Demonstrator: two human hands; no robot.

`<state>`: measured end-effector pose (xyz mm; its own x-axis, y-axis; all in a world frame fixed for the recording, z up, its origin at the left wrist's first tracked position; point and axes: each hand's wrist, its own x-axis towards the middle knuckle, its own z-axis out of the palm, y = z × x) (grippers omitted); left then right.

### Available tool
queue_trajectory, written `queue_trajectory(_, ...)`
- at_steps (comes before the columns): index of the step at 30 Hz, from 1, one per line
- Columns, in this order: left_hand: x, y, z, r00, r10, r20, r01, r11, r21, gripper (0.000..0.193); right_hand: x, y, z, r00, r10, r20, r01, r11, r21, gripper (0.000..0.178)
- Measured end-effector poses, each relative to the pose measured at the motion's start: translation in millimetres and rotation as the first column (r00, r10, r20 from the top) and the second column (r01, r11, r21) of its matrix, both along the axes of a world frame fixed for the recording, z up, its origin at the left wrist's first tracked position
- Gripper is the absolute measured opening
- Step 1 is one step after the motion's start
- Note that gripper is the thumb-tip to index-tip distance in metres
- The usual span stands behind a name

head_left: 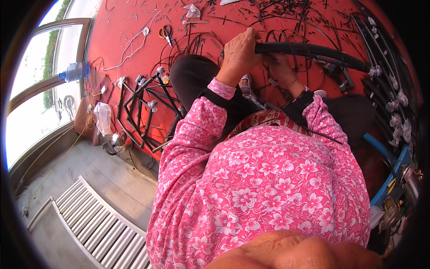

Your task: The person sits on the floor and assembles a metal frame by hand, bending and interlocking black metal rods into a circular structure. The person repeatedly adjusts the alignment of the rods and secures them together without using visible tools.

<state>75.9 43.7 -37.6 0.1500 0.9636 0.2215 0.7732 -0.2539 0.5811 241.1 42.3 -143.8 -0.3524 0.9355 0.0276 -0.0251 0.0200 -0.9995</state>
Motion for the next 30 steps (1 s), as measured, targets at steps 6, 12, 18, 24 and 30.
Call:
queue_trajectory(6,-11.8,7.6,-0.1,0.983,-0.031,0.179,0.03,1.0,0.009,0.059,-2.1,10.7,-5.6,0.966,-0.022,0.259,-0.01,0.992,0.124,0.017)
queue_trajectory(12,-9.8,-8.7,-3.1,0.955,0.291,0.061,-0.296,0.949,0.103,0.058,-8.8,21.6,-1.0,0.96,0.059,0.275,-0.103,0.984,0.148,0.023)
queue_trajectory(18,-12.2,-18.8,-1.2,0.956,0.246,0.157,-0.256,0.965,0.05,0.055,-10.9,22.4,2.3,0.944,0.139,0.3,-0.235,0.92,0.314,0.037)
queue_trajectory(24,-17.6,-16.5,5.6,0.974,0.189,0.127,-0.193,0.981,0.016,0.043,-11.2,17.6,7.6,0.96,0.234,-0.153,-0.247,0.966,-0.07,0.049)
queue_trajectory(30,-28.3,10.6,7.2,0.998,-0.05,-0.043,0.056,0.986,0.157,0.032,-8.6,24.6,11.9,0.934,-0.019,0.356,-0.029,0.991,0.13,0.022)
